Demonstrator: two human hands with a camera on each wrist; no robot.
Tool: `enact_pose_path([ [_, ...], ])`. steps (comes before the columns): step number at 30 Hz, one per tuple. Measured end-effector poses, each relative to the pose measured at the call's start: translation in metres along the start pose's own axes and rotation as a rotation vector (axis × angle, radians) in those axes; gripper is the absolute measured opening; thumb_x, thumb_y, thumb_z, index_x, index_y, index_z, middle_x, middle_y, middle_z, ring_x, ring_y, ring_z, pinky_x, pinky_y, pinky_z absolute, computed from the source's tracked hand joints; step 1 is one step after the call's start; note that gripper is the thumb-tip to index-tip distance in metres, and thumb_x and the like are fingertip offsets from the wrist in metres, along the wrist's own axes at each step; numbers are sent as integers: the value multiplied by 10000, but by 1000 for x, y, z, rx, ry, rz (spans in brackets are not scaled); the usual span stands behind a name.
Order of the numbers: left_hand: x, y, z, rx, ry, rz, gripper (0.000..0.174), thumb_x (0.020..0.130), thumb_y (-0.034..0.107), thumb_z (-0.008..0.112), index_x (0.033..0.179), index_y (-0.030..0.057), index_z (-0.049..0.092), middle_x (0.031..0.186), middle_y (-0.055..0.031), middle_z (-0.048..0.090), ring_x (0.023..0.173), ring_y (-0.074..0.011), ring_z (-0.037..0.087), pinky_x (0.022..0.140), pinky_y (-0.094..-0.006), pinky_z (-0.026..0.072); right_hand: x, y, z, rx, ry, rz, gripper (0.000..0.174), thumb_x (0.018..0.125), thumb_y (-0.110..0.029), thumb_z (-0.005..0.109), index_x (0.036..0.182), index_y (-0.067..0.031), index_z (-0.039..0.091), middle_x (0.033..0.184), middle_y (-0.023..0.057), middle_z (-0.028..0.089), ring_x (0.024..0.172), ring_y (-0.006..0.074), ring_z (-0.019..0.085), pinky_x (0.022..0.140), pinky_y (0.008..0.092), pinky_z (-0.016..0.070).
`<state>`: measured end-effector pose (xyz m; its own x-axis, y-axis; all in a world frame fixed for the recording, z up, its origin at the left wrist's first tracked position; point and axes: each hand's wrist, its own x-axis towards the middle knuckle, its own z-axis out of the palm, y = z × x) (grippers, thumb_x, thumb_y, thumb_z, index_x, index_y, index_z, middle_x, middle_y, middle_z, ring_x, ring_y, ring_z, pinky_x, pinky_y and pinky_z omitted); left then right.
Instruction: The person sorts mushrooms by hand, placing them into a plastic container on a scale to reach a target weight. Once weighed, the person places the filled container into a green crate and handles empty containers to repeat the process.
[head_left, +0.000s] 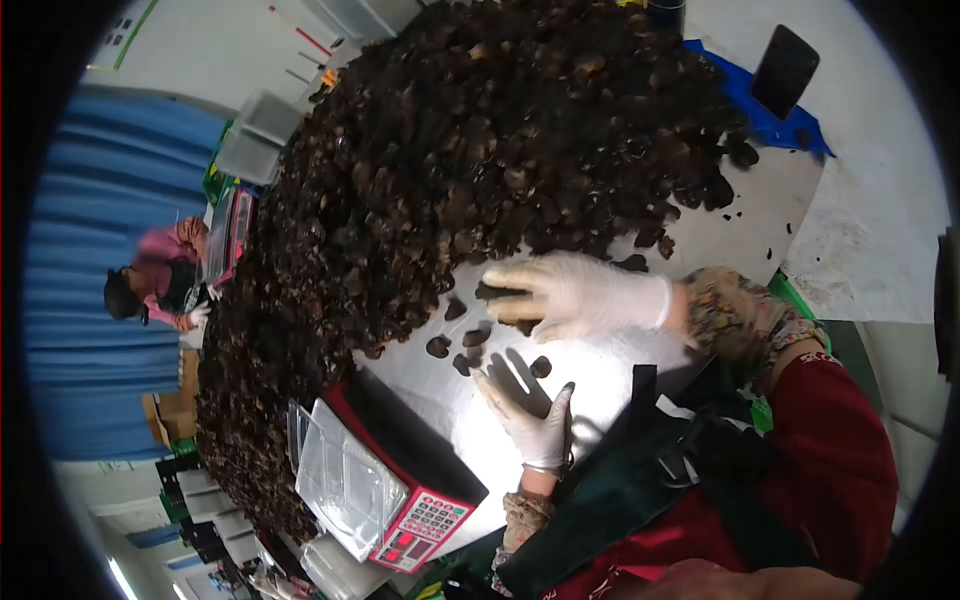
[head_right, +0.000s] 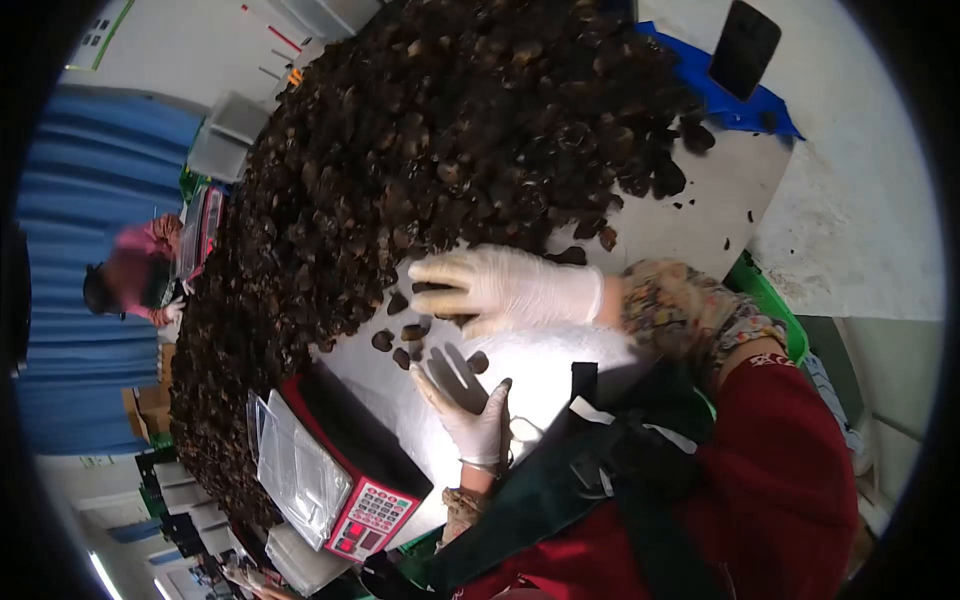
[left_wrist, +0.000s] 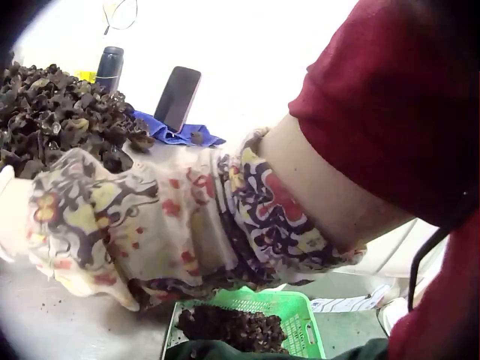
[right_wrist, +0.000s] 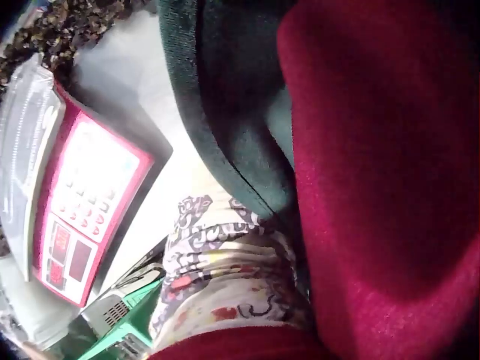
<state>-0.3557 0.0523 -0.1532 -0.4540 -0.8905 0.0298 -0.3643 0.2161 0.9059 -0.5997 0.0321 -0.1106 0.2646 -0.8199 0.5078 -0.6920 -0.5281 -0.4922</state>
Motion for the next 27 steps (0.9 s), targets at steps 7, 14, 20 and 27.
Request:
enact_pose_path([
  [7, 0, -6, -2, 116, -10, 84, 1223, 665, -34, 817, 1534, 41, -40, 1587, -186, 95, 1477, -308, 152, 1188, -401, 184, -32, 86, -58, -817, 495, 724, 523, 834, -470, 658, 1247, -150, 628, 1439, 131, 443, 1364, 379, 326, 1041, 559, 320],
  [14, 3, 1, -5, 246, 10, 99, 1196, 668, -38, 808, 1531, 23, -18, 1583, -195, 107, 1467, -298, 179, 1180, -404, 199, -5, -20, 17, -468, 64, 270, 298, 833, -362, 631, 1008, -128, 690, 1248, 7, 578, 1228, 198, 455, 871, 389, 392],
  [20, 3, 1, -8, 271, 52, 175, 1186, 656, 40, 854, 1532, 11, 56, 1554, -205, 184, 1415, -318, 267, 1148, -409, 263, -16, -45, 54, 158, 57, -62, 161, 867, -199, 644, 957, -74, 694, 1192, 55, 612, 1124, 200, 574, 834, 337, 533],
  [27, 1, 1, -5, 206, 99, 122, 1166, 653, 125, 877, 1527, 14, 113, 1554, -208, 205, 1409, -340, 272, 1146, -398, 258, 36, -13, 30, -263, 108, 182, 349, 799, -45, 594, 1120, -143, 691, 1183, 34, 620, 1094, 229, 558, 931, 383, 461],
])
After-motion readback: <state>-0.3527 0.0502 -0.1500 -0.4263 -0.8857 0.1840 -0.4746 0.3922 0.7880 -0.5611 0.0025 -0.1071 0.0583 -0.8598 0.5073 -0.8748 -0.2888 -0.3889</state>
